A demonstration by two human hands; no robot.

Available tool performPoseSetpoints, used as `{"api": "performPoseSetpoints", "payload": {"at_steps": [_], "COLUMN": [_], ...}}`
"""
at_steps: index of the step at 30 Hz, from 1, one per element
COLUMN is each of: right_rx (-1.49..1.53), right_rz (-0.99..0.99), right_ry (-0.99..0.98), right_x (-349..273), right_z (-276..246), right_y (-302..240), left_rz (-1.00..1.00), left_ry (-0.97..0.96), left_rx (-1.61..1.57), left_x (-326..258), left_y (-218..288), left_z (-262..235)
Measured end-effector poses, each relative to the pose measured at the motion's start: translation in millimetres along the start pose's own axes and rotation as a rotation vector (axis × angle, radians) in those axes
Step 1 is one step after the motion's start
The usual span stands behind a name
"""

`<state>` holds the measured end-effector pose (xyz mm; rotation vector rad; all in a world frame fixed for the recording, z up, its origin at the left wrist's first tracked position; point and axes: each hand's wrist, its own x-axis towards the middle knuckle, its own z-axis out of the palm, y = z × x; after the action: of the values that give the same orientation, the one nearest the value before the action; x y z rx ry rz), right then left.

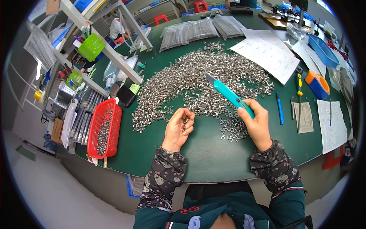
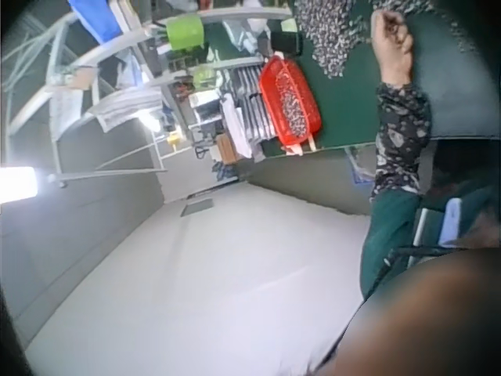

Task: The recorder is sorting and inspecting small metal hardware components at a workbench, using a utility knife to prod and move parts.

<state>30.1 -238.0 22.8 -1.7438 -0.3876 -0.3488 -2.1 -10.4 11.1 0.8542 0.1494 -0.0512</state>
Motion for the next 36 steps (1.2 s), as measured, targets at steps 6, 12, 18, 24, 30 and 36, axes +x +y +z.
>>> {"api": "performPoseSetpoints", "payload": {"at_steps": [6,12,18,24,30,36], "right_rx": [0.016,0.016,0.001,-0.021,-0.095,-0.122], "right_rz": [0.011,-0.034,-0.028,0.009,0.053,0.115], "right_ry": [-0.038,-0.025,-0.044,-0.097,-0.26,-0.398], "right_x": [-1.4,-3.1,-1.7,-5.1,-8.1,-8.3], "right_z": [-0.2,-0.3,-0.1,1.8,5.6,7.5], "right_y": [-2.4,-0.4,-4.2,-3.1,0.1,2.1], "left_rz": [0.262,0.471,0.565,-0.016,0.034,0.082], "left_ry": [-0.064,-0.155,-0.231,-0.121,-0.064,-0.079], "left_rx": [1.04,1.568,1.502,0.157,-0.176,-0.144], "left_x": [4.7,7.5,11.6,5.3,5.6,10.1], "left_y": [-33.0,-46.1,-46.6,-13.0,-1.1,-3.5], "left_z": [27.8,38.5,31.4,4.3,-12.7,-22.8]}}
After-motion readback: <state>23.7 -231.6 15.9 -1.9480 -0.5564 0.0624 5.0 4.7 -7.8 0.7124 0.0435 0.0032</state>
